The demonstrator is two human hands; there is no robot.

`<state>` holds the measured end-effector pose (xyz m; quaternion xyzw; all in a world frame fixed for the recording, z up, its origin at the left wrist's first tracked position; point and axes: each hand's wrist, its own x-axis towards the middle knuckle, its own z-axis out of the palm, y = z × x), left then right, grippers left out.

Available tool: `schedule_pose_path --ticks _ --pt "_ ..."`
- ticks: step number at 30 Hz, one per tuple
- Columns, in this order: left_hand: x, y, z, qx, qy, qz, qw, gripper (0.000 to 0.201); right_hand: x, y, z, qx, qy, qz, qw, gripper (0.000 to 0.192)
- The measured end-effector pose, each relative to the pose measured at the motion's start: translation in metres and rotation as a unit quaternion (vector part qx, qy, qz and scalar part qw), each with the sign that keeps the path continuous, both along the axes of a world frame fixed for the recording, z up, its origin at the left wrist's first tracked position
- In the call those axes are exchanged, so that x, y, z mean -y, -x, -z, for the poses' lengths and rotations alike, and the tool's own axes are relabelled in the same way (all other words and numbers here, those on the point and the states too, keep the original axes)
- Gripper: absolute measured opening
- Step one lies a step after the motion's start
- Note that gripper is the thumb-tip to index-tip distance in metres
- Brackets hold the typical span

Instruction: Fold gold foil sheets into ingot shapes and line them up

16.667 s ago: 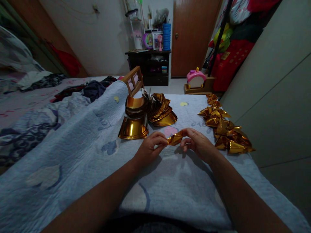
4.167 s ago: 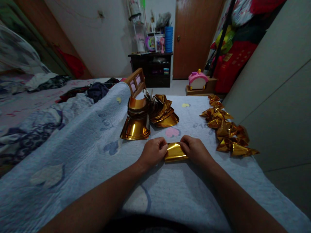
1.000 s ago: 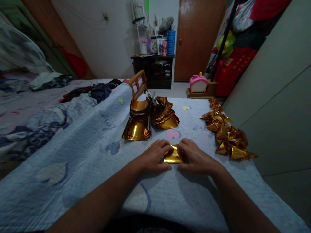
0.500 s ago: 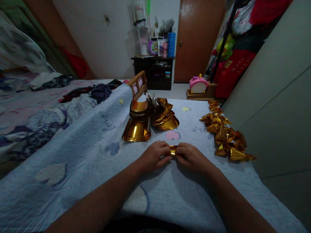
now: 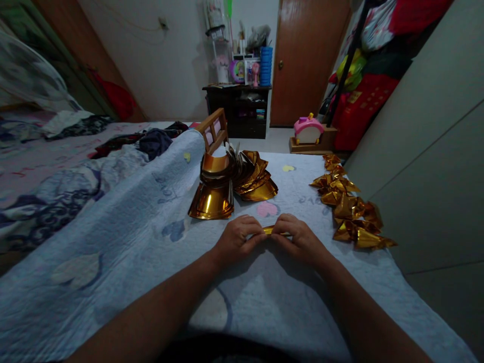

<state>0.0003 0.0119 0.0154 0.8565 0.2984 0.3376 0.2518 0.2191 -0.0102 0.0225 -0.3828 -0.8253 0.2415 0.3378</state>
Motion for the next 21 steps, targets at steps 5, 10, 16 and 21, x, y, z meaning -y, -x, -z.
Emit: schedule_pose_path --ticks 5,10,16,21 --pt "-0.001 0.003 -0.007 0.046 0.069 -0.008 0.996 0.022 -0.007 -0.015 -0.006 -0.028 0.020 0.001 0.999 0.014" --pt "-0.001 0.003 -0.010 0.088 0.134 -0.031 0.987 0.024 -0.010 -0.024 -0.010 -0.089 0.082 0.021 0.992 0.015" --pt "-0.003 0.000 -0.009 0.132 0.214 -0.067 0.966 0.025 -0.013 -0.031 -0.014 -0.136 0.113 0.069 0.982 0.021" --pt "-0.006 0.001 -0.008 0.192 0.302 -0.125 0.925 0.025 -0.011 -0.030 -0.012 -0.207 0.175 0.131 0.954 0.022"
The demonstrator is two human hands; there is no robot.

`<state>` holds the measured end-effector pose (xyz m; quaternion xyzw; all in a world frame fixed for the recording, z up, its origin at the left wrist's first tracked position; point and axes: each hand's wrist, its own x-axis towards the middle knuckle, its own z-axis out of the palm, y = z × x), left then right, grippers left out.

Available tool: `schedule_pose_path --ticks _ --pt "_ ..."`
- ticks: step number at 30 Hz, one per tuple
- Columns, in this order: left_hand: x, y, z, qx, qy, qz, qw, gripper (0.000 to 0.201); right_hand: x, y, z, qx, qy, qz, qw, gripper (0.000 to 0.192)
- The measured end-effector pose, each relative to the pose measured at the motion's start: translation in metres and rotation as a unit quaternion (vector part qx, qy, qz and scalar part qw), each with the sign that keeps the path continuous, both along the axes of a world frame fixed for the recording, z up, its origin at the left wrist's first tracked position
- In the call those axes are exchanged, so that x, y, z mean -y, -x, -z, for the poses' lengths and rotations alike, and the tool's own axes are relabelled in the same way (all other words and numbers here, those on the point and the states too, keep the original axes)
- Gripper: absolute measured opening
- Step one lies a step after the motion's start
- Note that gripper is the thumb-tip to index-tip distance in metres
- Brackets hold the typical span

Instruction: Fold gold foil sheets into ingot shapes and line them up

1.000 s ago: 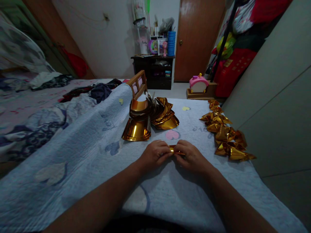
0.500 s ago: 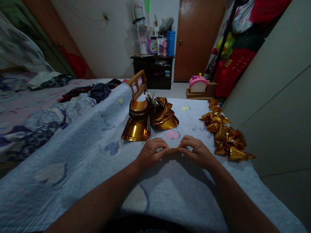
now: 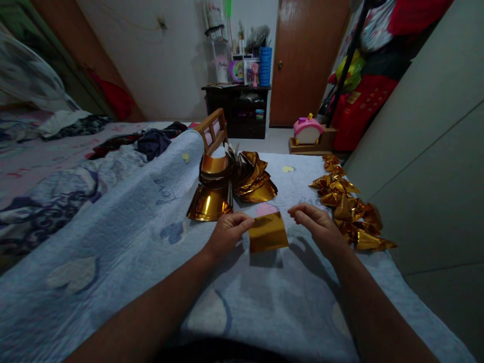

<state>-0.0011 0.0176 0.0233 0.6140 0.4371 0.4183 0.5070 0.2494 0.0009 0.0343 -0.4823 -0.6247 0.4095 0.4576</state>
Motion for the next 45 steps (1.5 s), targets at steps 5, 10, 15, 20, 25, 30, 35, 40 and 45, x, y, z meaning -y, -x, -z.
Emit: schedule_pose_path --ticks 5,10,15,20,25,30,35,40,45 --pt "0.002 -0.006 0.001 0.020 0.045 0.007 0.999 0.029 0.004 0.016 0.006 -0.027 0.079 -0.078 0.993 0.045" --pt "0.003 -0.008 0.004 0.055 0.089 0.018 0.994 0.033 0.002 0.020 0.010 -0.006 0.105 -0.144 0.984 0.024" --pt "0.004 -0.006 0.007 0.098 0.156 0.059 0.981 0.036 -0.001 0.018 0.021 0.045 0.066 -0.107 0.991 0.016" --pt "0.006 -0.008 0.008 0.037 -0.005 0.072 0.997 0.020 -0.003 0.017 0.026 0.148 -0.076 -0.017 0.986 0.009" --pt "0.005 -0.008 0.014 -0.041 -0.137 0.033 0.989 0.013 -0.001 0.021 0.024 0.161 -0.131 -0.004 0.978 0.026" --pt "0.002 -0.005 0.017 -0.065 -0.153 0.056 0.984 0.014 0.001 0.023 0.021 0.167 -0.131 -0.039 0.976 0.024" --pt "0.004 -0.002 0.018 -0.173 -0.197 0.112 0.958 0.014 0.004 0.023 0.019 0.229 -0.093 -0.086 0.965 0.023" --pt "0.005 0.001 0.019 -0.275 -0.249 0.144 0.917 0.013 0.006 0.022 0.022 0.285 -0.075 -0.117 0.948 0.016" --pt "0.005 0.001 0.019 -0.280 -0.233 0.175 0.915 0.014 0.007 0.020 0.019 0.344 -0.072 -0.120 0.928 0.014"
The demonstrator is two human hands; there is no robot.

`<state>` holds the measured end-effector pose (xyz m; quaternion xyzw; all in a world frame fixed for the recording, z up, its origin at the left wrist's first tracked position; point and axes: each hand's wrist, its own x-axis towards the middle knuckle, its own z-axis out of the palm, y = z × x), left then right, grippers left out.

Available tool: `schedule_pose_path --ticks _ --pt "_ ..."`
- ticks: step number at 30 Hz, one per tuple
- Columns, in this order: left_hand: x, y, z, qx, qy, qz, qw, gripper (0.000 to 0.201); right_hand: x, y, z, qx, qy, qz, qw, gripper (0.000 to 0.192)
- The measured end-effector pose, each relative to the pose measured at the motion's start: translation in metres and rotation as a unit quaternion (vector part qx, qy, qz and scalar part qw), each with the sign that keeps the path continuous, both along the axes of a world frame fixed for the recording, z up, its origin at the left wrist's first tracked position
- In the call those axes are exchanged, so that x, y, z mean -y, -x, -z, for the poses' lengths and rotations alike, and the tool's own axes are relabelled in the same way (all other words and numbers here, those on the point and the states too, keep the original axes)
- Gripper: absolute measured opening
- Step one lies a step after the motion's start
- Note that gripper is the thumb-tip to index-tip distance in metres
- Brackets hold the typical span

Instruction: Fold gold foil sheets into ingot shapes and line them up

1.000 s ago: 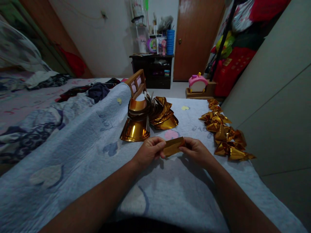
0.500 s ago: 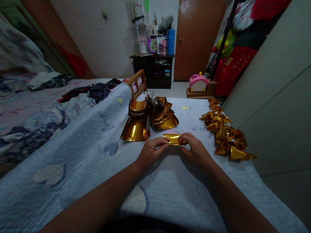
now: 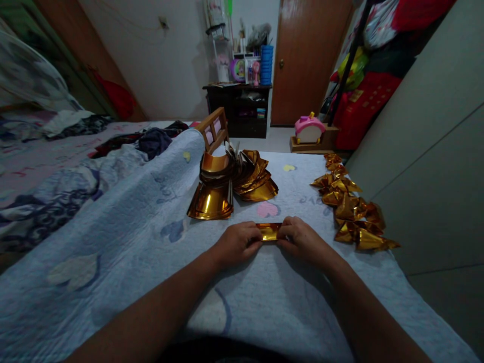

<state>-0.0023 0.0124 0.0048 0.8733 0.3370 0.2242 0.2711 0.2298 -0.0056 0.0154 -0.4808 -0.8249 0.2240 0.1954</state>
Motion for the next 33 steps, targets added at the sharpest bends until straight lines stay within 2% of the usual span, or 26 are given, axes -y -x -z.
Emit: schedule_pose_path --ticks 3,7,11,15,21,33 --pt "-0.001 0.000 0.000 -0.008 0.016 -0.005 1.000 0.007 0.000 -0.001 -0.006 0.000 0.022 -0.014 1.000 0.019" --pt "-0.003 0.000 0.000 -0.011 0.029 -0.009 0.999 0.012 -0.001 -0.001 -0.009 -0.025 0.038 -0.021 0.999 0.023" --pt "-0.004 -0.002 0.000 -0.031 0.019 -0.036 0.999 0.015 -0.003 -0.001 -0.003 -0.024 0.038 -0.006 0.999 0.021" --pt "-0.001 -0.006 -0.002 -0.059 0.012 -0.056 0.997 0.018 -0.004 0.001 0.005 -0.014 0.028 0.036 0.999 0.016" --pt "0.002 -0.010 -0.004 -0.103 -0.002 -0.115 0.988 0.014 -0.003 0.005 0.011 -0.007 0.022 0.070 0.997 0.016" --pt "0.002 -0.013 -0.005 -0.120 0.020 -0.146 0.982 0.013 -0.002 0.004 0.015 0.018 -0.004 0.069 0.997 0.013"
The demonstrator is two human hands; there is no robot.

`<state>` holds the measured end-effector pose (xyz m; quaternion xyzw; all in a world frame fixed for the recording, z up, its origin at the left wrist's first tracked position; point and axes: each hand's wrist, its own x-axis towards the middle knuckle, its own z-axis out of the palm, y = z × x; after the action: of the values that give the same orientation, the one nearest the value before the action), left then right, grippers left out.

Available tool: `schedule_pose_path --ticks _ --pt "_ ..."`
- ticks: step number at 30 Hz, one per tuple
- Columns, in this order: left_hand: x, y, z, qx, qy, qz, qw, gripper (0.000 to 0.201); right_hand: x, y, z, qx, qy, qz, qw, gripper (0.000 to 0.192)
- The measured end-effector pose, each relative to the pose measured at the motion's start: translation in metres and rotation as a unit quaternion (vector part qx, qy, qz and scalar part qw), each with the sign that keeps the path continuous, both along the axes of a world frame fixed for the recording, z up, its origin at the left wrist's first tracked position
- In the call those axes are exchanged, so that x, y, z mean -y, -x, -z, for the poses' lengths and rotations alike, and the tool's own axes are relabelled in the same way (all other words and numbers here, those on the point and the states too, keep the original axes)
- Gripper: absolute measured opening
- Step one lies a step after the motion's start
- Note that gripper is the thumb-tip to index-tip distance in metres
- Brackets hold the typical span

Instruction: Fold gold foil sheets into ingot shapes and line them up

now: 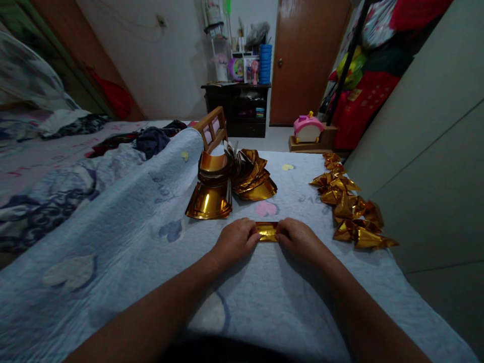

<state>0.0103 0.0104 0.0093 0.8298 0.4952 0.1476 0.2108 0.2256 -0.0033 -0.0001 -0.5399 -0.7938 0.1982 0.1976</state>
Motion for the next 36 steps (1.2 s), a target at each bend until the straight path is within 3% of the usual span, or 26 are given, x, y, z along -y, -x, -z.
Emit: schedule_pose_path --ticks 8,20,36 --pt "0.000 -0.001 -0.002 -0.033 0.008 -0.004 0.999 0.015 0.000 0.007 -0.012 0.031 0.081 0.032 0.996 0.012" --pt "0.001 -0.004 -0.007 -0.058 0.008 0.002 0.998 0.017 0.000 0.007 -0.011 0.018 0.084 0.048 0.995 0.011" --pt "0.002 -0.003 -0.001 -0.054 -0.015 0.004 0.998 0.011 0.000 0.007 -0.009 0.030 0.077 0.054 0.995 0.009"
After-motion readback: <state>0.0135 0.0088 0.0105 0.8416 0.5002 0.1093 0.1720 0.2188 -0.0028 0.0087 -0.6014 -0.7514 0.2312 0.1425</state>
